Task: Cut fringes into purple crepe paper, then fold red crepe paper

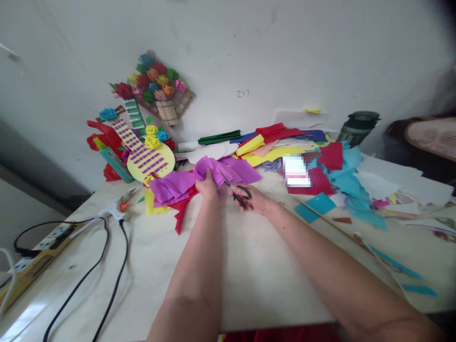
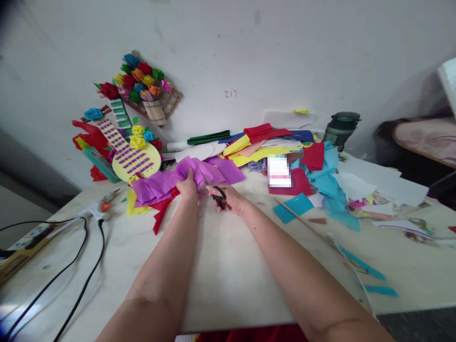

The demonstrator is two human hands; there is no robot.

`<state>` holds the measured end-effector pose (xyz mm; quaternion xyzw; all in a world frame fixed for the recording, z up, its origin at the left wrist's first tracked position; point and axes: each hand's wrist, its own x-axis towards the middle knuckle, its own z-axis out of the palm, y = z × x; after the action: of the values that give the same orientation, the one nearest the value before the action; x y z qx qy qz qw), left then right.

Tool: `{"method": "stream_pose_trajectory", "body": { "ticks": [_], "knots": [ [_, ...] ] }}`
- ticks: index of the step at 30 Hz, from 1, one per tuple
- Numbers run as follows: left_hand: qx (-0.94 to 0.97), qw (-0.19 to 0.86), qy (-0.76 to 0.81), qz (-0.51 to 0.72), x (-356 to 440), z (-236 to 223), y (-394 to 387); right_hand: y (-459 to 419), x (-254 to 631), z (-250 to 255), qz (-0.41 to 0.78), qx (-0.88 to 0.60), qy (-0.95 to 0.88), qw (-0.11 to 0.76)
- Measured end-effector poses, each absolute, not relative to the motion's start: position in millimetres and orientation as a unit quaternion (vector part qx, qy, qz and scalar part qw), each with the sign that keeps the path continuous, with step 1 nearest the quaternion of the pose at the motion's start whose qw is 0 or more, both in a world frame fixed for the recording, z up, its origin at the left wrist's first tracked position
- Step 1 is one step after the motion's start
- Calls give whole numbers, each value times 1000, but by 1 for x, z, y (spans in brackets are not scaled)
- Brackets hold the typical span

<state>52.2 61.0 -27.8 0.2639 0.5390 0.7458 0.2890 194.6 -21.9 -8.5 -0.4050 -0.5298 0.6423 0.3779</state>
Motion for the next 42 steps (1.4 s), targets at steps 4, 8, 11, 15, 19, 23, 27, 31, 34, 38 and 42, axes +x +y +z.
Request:
{"method": "stream_pose_trajectory", "body": {
  "ticks": [4, 8, 11, 15, 19, 23, 27, 31, 34, 38, 42],
  "knots": [
    [266, 282, 544, 744, 51, -30, 64, -22, 193, -8, 641, -407, -523, 387],
    [264, 276, 543, 748, 51, -30, 63, -23, 191, -9, 643, -404, -521, 391],
    [258, 272, 547, 748, 52, -27, 61, -23, 191, -10, 644, -401, -520, 394],
    [249, 269, 556, 746, 52, -24, 58, -24, 190, -10, 648, -405, -508, 398],
    [242, 273, 557, 746, 52, -24, 58, -25, 189, -8, 654, -416, -487, 402],
    [244, 270, 557, 746, 52, -25, 60, -26, 188, -8, 655, -417, -480, 408],
    [245, 276, 545, 753, 52, -27, 61, -26, 188, -7, 653, -421, -475, 414],
    [243, 276, 549, 751, 52, -25, 60, -27, 186, -6, 653, -422, -468, 421],
    [247, 270, 565, 739, 52, -24, 58, -27, 186, -5, 650, -422, -467, 426],
    [246, 265, 572, 736, 51, -24, 57, -26, 186, -7, 648, -415, -474, 427],
    [241, 275, 553, 749, 51, -25, 59, -23, 187, -11, 647, -403, -480, 434]
  ]
}}
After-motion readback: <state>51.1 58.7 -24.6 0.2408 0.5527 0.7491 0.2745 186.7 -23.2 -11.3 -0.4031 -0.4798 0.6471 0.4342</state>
